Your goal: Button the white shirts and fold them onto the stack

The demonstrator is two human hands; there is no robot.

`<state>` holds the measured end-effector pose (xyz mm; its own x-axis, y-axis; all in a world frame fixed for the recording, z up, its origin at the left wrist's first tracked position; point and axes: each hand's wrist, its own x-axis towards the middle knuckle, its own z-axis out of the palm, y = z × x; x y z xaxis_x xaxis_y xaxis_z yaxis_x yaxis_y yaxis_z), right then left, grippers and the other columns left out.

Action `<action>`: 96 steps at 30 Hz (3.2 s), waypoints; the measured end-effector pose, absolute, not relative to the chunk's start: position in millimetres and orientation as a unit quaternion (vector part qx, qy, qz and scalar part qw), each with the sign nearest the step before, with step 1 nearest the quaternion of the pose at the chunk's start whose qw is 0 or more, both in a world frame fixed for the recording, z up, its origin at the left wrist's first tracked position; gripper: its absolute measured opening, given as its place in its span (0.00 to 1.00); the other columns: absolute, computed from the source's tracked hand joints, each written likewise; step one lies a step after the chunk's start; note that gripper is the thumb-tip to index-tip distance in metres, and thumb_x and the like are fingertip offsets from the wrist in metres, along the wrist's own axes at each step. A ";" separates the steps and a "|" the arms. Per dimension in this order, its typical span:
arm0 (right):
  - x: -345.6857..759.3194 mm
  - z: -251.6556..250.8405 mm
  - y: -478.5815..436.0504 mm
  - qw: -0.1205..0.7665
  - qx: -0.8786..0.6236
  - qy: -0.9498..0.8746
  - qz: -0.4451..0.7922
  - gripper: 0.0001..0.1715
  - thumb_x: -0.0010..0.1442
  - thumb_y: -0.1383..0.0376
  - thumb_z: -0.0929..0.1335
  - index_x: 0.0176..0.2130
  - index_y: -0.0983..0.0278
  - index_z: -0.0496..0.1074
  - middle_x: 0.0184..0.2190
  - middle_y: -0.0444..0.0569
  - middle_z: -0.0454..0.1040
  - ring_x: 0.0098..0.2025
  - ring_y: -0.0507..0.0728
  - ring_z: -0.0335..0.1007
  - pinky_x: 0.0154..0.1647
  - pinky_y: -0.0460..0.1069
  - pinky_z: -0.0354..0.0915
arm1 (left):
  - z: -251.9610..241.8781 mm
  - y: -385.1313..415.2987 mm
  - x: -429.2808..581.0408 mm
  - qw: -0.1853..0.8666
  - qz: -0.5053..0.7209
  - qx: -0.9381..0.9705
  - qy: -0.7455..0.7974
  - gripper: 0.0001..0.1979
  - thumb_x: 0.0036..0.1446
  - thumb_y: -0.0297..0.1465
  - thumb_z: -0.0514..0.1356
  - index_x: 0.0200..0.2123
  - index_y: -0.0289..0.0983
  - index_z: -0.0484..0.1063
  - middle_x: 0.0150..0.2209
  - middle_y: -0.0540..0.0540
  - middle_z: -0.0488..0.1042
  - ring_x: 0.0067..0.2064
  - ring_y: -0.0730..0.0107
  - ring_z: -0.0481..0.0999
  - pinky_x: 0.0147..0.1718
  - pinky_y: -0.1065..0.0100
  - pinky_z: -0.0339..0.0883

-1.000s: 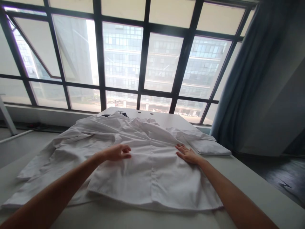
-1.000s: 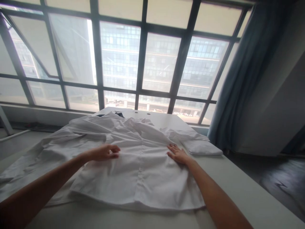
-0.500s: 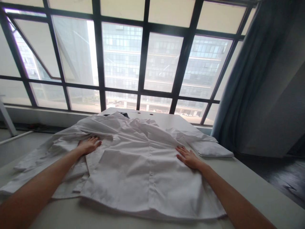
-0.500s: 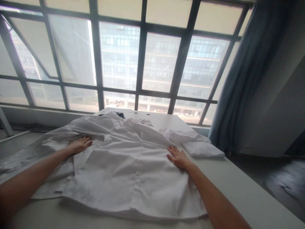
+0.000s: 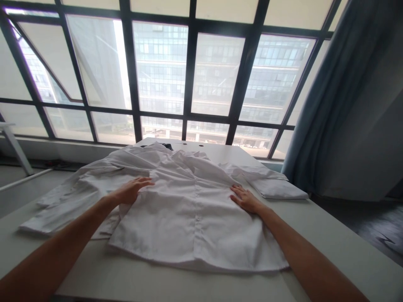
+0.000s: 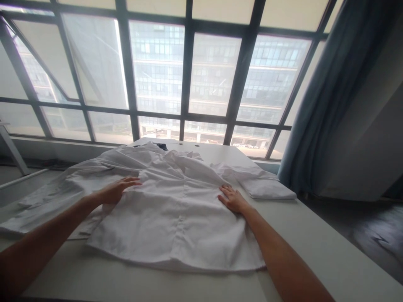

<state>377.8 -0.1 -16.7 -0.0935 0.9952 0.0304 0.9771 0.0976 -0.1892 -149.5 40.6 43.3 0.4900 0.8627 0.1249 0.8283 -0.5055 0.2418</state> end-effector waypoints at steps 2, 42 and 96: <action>378.1 -17.3 0.2 0.080 -0.668 -0.737 0.064 0.41 0.66 0.45 0.56 0.69 0.63 0.57 0.71 0.55 0.49 0.73 0.67 0.40 0.70 0.67 0.42 | 47.6 29.9 -149.3 0.110 0.083 0.888 0.439 0.27 0.54 0.25 0.56 0.58 0.43 0.73 0.69 0.48 0.58 0.68 0.57 0.55 0.65 0.57 0.50; 359.0 40.9 -68.8 -0.070 -0.622 -0.758 0.184 0.72 0.36 0.36 0.75 0.71 0.59 0.54 0.72 0.53 0.47 0.71 0.73 0.45 0.71 0.60 0.45 | 35.1 -52.6 -121.4 0.239 -0.106 0.902 0.343 0.62 0.41 0.57 0.68 0.72 0.43 0.42 0.72 0.34 0.30 0.71 0.36 0.27 0.61 0.31 0.24; 196.9 1.3 99.2 0.367 -0.582 -0.680 0.254 0.13 0.58 0.59 0.69 0.27 0.66 0.74 0.19 0.45 0.73 0.18 0.50 0.66 0.20 0.43 0.59 | 0.3 136.5 29.6 0.500 0.284 0.713 0.402 0.19 0.51 0.44 0.62 0.21 0.34 0.67 0.16 0.54 0.64 0.16 0.79 0.61 0.15 0.75 0.50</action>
